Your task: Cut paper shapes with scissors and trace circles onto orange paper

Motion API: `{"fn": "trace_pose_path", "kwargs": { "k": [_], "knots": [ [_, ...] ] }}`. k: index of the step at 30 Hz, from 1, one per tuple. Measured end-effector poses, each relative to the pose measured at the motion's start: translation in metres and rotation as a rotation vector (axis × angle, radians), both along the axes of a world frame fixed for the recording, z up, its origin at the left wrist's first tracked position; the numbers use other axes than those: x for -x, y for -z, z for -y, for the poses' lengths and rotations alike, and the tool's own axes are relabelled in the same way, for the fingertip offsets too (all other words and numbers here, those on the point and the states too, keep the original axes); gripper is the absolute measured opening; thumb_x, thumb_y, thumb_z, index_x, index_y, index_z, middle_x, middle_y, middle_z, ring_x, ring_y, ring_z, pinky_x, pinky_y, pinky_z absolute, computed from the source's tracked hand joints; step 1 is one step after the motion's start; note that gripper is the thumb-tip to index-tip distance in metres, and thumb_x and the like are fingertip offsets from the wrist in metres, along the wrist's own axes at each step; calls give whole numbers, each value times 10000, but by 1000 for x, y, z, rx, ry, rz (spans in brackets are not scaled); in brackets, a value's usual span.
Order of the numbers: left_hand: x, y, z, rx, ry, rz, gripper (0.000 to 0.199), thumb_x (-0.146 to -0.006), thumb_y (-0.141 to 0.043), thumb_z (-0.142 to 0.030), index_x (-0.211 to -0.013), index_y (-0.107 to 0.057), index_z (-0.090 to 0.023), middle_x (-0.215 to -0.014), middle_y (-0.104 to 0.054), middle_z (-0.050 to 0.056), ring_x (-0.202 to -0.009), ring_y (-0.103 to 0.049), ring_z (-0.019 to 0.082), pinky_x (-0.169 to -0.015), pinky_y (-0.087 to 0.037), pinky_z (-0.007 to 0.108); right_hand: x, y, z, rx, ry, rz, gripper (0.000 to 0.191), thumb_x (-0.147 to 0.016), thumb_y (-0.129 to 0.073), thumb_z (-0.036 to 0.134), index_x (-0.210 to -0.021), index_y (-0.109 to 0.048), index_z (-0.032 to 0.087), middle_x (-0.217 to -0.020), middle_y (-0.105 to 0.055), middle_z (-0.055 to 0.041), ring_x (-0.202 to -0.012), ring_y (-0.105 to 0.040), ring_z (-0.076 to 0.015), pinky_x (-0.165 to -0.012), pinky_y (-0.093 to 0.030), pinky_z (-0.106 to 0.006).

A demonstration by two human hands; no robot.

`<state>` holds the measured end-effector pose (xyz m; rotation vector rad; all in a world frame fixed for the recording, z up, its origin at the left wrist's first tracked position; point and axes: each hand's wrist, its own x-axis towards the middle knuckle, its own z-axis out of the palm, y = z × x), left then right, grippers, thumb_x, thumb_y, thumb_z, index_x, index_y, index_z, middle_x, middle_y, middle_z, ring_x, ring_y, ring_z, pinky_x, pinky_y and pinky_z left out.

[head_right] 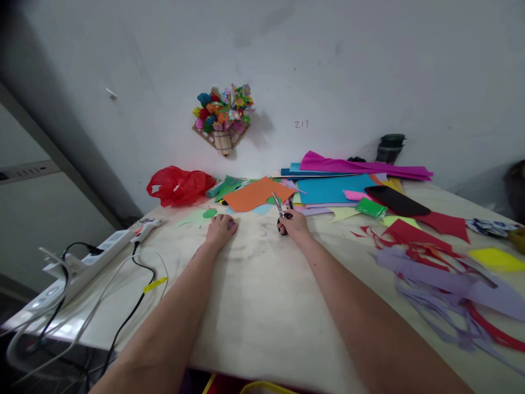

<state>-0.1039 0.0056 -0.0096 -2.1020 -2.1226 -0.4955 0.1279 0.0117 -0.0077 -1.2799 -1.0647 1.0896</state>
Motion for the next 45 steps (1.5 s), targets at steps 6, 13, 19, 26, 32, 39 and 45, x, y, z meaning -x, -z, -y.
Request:
{"fn": "trace_pose_path", "kwargs": {
  "k": [6, 13, 19, 26, 32, 39, 45],
  "knots": [
    [1, -7, 4, -22, -299, -47, 295, -809, -366, -226, -1025, -564, -191, -1080, -535, 126, -1069, -444, 280, -837, -375, 379, -4, 6, -4, -32, 0, 61, 204, -658, -621, 147, -848, -547, 155, -446, -543, 48, -316, -452, -75, -357, -396, -193],
    [-4, -10, 11, 36, -249, -54, 514, -746, -405, -578, -1087, -555, -224, -1181, -511, 114, -1123, -409, 307, -888, -347, 427, -8, 1, -2, -93, 73, 632, 234, -714, -580, 250, -942, -616, 217, -703, -657, -16, -598, -596, -135, -550, -432, -232],
    [-5, -6, 10, 13, -241, -29, 388, -791, -388, -424, -1057, -578, -215, -1151, -540, 110, -1086, -430, 292, -847, -370, 425, -3, -15, 13, -101, 142, 1175, 317, -816, -434, 349, -1063, -599, 237, -962, -659, -77, -862, -602, -235, -673, -400, -313],
    [-4, -10, 10, 17, -288, -19, 335, -785, -381, -279, -1030, -599, -213, -1113, -567, 113, -1067, -447, 292, -840, -364, 413, -4, -9, 13, -144, 131, 1385, 375, -863, -352, 389, -1028, -602, 162, -1000, -614, -131, -928, -557, -245, -798, -326, -371],
    [-4, -16, 13, -5, -332, -27, 318, -767, -384, -277, -948, -638, -215, -1072, -602, 101, -1049, -465, 289, -929, -286, 469, -7, -3, 12, -168, 158, 1517, 365, -858, -361, 337, -999, -607, 107, -983, -591, -170, -938, -525, -265, -834, -278, -399],
    [-1, -9, -1, -21, -253, -110, 454, -822, -311, -453, -1078, -607, -222, -1295, -480, 99, -1327, -121, 336, -1017, 1, 577, -11, -2, 10, -125, 175, 1577, 372, -846, -382, 333, -1005, -616, 92, -1012, -558, -181, -950, -503, -281, -821, -275, -402],
    [-6, -11, -17, 76, -182, -112, 615, -833, -243, -554, -1187, -536, -145, -1235, -535, 146, -1331, -115, 333, -1000, 105, 573, -11, 1, 9, -145, 190, 1574, 386, -840, -388, 346, -1013, -616, 87, -1026, -540, -180, -947, -497, -280, -822, -274, -399]
  ]
}}
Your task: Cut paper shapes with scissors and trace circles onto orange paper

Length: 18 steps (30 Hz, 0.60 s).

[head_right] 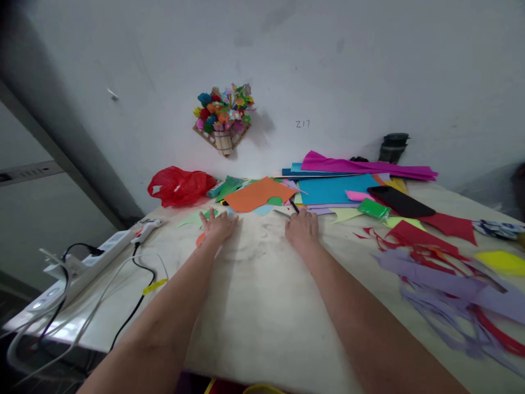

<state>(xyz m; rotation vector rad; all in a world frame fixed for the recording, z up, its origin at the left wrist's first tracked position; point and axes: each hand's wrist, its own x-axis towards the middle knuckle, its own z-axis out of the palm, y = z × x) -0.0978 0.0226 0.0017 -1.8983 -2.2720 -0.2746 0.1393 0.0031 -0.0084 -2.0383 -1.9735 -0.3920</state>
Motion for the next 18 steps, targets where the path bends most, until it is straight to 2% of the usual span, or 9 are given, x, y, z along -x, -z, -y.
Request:
{"fn": "trace_pose_path", "kwargs": {
  "k": [7, 9, 11, 14, 18],
  "knots": [
    [0, 1, 2, -62, 67, 32, 490, -851, -275, -501, -977, -639, -198, -1084, -622, 121, -1284, -239, 331, -1009, 48, 568, 3, 1, 1, 4, -4, 22, 372, -835, -401, 344, -1009, -623, 101, -1037, -536, -179, -966, -478, -280, -830, -280, -401],
    [6, 0, 0, -98, 8, 68, 462, -856, -272, -471, -918, -653, -217, -1016, -642, 114, -1241, -312, 315, -1012, -1, 563, 4, 1, 2, -8, -19, 23, 369, -832, -407, 345, -1001, -630, 105, -1074, -524, -181, -1004, -453, -286, -825, -289, -398],
    [15, -3, -4, -132, -103, 116, 424, -852, -287, -424, -902, -659, -227, -975, -649, 111, -1145, -414, 298, -1002, -104, 542, 5, 1, 3, -27, -41, 34, 382, -834, -404, 364, -994, -636, 106, -1113, -512, -182, -1045, -419, -296, -826, -291, -402],
    [33, -8, -11, -144, -239, 170, 382, -835, -309, -363, -942, -653, -237, -923, -652, 119, -1049, -471, 296, -878, -299, 465, 10, -1, 6, -60, -104, 61, 389, -844, -392, 388, -998, -635, 126, -1137, -517, -165, -1066, -395, -293, -858, -267, -413],
    [54, -10, -20, -123, -327, 210, 353, -791, -384, -379, -1000, -635, -244, -1024, -636, 110, -1069, -449, 306, -805, -339, 426, 27, -4, 9, -69, -313, 101, 358, -851, -397, 363, -1011, -624, 136, -1101, -552, -139, -1037, -409, -268, -878, -253, -392]
  ]
}}
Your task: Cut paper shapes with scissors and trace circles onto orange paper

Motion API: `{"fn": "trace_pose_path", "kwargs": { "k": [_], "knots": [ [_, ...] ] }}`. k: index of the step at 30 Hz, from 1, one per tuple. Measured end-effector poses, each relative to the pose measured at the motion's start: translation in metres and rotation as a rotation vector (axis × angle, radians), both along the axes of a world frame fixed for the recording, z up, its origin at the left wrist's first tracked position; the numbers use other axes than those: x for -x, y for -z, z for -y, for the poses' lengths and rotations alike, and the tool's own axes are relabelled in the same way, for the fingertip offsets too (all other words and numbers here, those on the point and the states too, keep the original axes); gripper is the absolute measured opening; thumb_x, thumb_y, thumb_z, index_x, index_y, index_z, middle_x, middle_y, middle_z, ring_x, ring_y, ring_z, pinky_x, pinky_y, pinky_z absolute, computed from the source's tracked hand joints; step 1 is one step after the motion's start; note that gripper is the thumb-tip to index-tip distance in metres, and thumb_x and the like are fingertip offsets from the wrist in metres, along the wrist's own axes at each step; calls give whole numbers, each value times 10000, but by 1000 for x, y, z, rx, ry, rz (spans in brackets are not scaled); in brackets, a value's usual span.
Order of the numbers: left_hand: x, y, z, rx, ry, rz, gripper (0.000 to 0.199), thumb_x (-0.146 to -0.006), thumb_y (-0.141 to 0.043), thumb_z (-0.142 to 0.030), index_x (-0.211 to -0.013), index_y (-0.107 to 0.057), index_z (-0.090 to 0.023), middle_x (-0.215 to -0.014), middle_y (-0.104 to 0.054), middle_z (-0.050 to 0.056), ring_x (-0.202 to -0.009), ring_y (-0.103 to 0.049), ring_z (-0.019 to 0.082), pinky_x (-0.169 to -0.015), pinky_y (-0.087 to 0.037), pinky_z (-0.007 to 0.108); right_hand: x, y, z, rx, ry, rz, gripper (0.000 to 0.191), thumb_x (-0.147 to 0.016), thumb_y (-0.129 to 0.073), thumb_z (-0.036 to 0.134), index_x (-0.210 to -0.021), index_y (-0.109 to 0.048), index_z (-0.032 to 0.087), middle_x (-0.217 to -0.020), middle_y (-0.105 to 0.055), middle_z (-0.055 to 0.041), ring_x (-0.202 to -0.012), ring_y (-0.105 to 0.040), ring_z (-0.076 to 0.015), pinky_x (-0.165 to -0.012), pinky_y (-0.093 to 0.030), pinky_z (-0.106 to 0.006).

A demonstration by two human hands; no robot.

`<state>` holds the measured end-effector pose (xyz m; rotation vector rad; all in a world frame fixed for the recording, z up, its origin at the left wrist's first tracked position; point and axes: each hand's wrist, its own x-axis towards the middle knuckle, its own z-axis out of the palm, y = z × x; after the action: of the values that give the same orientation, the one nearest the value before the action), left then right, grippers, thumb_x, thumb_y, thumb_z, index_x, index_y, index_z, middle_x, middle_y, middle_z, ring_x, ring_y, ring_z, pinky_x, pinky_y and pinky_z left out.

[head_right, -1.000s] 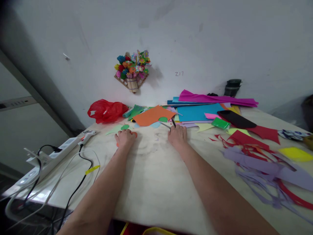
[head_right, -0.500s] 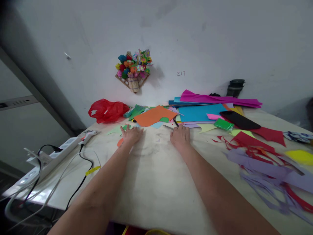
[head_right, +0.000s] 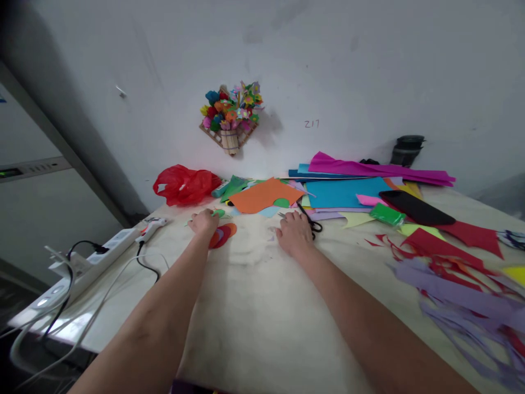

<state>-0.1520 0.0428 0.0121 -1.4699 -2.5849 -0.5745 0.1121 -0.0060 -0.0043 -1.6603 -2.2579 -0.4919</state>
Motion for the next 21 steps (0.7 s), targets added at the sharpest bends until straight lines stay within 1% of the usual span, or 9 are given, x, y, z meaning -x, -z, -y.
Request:
{"fn": "trace_pose_path", "kwargs": {
  "k": [4, 7, 10, 14, 17, 21],
  "knots": [
    [12, 5, -11, 47, -21, 9, 407, -775, -401, -425, -1055, -611, -217, -1146, -573, 134, -1107, -422, 322, -834, -328, 444, 19, -2, 2, 37, -195, 39, 314, -847, -413, 335, -963, -633, 143, -1066, -570, -127, -999, -422, -250, -863, -268, -370],
    [17, 7, -20, 71, -21, 17, 447, -742, -445, -483, -1048, -609, -202, -1180, -542, 148, -1128, -408, 333, -862, -315, 454, 27, -1, 2, 40, -263, 55, 293, -846, -424, 325, -954, -633, 150, -1054, -573, -121, -988, -429, -245, -866, -271, -369],
    [19, 5, -29, 98, -45, 99, 442, -686, -526, -505, -1012, -610, -219, -1166, -559, 128, -1139, -406, 328, -872, -317, 451, 28, 0, 1, 29, -293, 57, 275, -845, -431, 316, -933, -636, 154, -1026, -580, -113, -971, -440, -240, -856, -281, -368],
    [21, 3, -36, 125, -62, 203, 384, -640, -600, -498, -918, -621, -234, -1101, -598, 123, -1145, -402, 347, -867, -313, 467, 26, 5, -2, -2, -292, 13, 264, -849, -428, 313, -899, -635, 155, -994, -588, -99, -949, -451, -232, -831, -301, -362],
    [22, 5, -36, 99, -55, 206, 356, -633, -614, -492, -879, -626, -235, -1100, -599, 121, -1139, -407, 344, -872, -306, 465, 25, 8, -4, -2, -291, -11, 253, -844, -437, 309, -884, -636, 158, -977, -593, -90, -935, -460, -228, -823, -307, -358],
    [22, 4, -34, 50, -39, 142, 425, -627, -629, -485, -960, -606, -221, -1130, -587, 139, -1132, -419, 340, -874, -299, 453, 24, 10, -4, 4, -288, -29, 237, -839, -446, 300, -869, -637, 161, -958, -598, -85, -925, -470, -223, -808, -311, -351]
  ]
}}
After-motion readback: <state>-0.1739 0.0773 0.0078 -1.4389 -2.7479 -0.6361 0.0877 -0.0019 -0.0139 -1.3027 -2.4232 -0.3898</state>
